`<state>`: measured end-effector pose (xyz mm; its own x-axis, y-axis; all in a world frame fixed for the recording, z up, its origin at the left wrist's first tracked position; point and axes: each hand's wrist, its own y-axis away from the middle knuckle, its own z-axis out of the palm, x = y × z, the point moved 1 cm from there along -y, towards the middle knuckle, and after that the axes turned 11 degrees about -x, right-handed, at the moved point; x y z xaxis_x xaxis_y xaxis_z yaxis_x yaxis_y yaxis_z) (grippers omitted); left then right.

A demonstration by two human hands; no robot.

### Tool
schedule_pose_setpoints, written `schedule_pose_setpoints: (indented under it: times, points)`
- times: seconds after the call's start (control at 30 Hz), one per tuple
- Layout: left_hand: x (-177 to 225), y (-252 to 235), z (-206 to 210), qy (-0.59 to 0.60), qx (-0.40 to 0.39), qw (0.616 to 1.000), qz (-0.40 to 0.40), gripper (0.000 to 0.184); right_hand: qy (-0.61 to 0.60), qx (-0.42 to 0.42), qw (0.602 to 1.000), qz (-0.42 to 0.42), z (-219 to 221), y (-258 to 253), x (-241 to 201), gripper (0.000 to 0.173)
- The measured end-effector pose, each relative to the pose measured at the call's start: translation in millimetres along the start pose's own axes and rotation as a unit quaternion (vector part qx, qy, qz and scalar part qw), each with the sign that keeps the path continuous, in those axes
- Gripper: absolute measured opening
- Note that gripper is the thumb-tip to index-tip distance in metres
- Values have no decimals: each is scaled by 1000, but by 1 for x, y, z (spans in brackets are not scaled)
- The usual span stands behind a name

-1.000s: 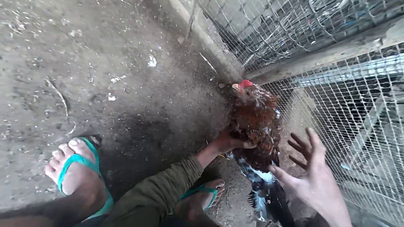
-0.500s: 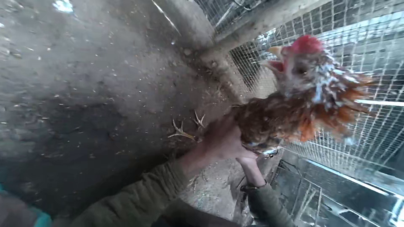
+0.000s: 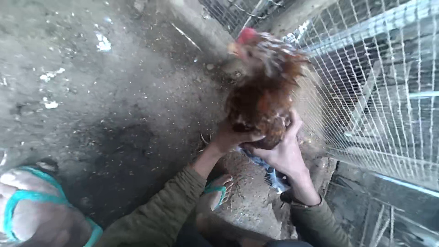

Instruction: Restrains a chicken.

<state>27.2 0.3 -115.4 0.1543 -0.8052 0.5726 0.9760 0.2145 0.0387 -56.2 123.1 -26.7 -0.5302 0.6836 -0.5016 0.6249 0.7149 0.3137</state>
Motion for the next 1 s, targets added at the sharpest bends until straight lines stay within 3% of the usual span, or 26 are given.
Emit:
schedule_pose_setpoints:
  times: [0.07, 0.2, 1.0]
  points:
    - [-1, 1, -9, -7, -4, 1000, 16, 42, 17, -33, 999, 7, -3, -6, -8, 125]
    - [0, 3, -21, -13, 23, 999, -24, 43, 29, -46, 998, 3, 4, -12, -13, 121]
    - [10, -2, -21, 19, 7, 1000, -4, 35, 64, -37, 997, 15, 3, -8, -19, 126]
